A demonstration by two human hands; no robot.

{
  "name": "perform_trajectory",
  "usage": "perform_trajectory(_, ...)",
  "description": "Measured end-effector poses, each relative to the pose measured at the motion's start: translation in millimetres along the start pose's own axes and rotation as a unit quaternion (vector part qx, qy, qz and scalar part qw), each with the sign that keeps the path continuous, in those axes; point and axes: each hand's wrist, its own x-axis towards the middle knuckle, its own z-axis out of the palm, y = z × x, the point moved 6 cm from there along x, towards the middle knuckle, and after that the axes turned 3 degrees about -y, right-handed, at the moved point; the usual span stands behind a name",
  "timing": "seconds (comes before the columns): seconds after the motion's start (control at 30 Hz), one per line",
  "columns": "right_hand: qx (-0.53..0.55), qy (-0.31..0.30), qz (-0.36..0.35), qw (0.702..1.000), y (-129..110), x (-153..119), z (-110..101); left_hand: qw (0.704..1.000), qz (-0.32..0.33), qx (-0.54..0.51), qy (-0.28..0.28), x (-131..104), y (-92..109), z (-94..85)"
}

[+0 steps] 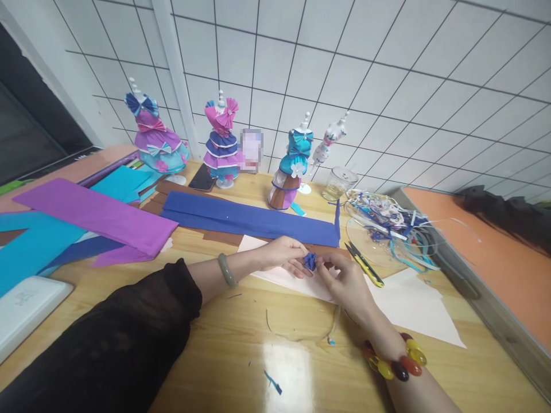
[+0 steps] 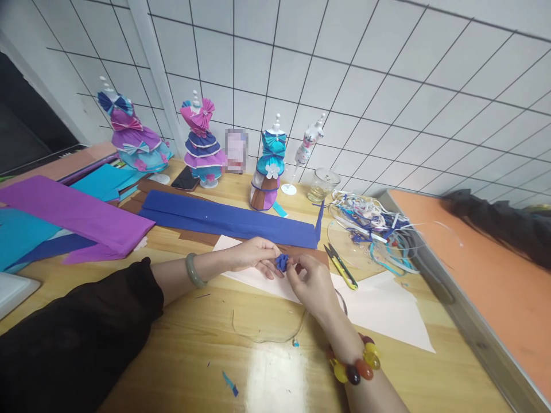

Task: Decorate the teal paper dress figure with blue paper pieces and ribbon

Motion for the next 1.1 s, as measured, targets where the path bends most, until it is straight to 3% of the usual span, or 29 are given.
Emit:
perform_trajectory(0.37, -0.051, -0.021, -0.005, 0.998, -7.2, -0.2, 3.0, 1.0, 0.008, 0.015, -0.002, -1.5, 2.0, 0.4)
perform_trajectory(0.5, -0.007, -0.021, 0.007, 1.0, 0.8, 0.3, 4.2, 1.0, 0.008, -0.002, -0.003, -0.1, 0.6, 0.3)
perform_trajectory(0.63, 0.097, -0.021, 0.072, 0.992, 13.2, 0.6, 3.5, 1.0, 0.01, -0.005, -0.01, 0.2, 0.6, -0.6)
perform_trajectory(0.77, 0.24, -0.02, 0.132, 0.962, 26.1, 3.4, 1.2, 1.0, -0.002, -0.011, -0.004, -0.9, 0.5, -2.0)
perform_trajectory(0.93, 0.379, -0.019, 0.203, 0.903, 48.2, 6.3, 1.0, 1.0, -0.006, 0.007, -0.014, -5.6, 8.3, 3.1)
perform_trajectory(1.1, 0.517, -0.058, 0.217, 0.826, 47.8, 6.4, 4.8, 0.977, -0.079, 0.195, -0.018, -17.0, 18.4, 3.8)
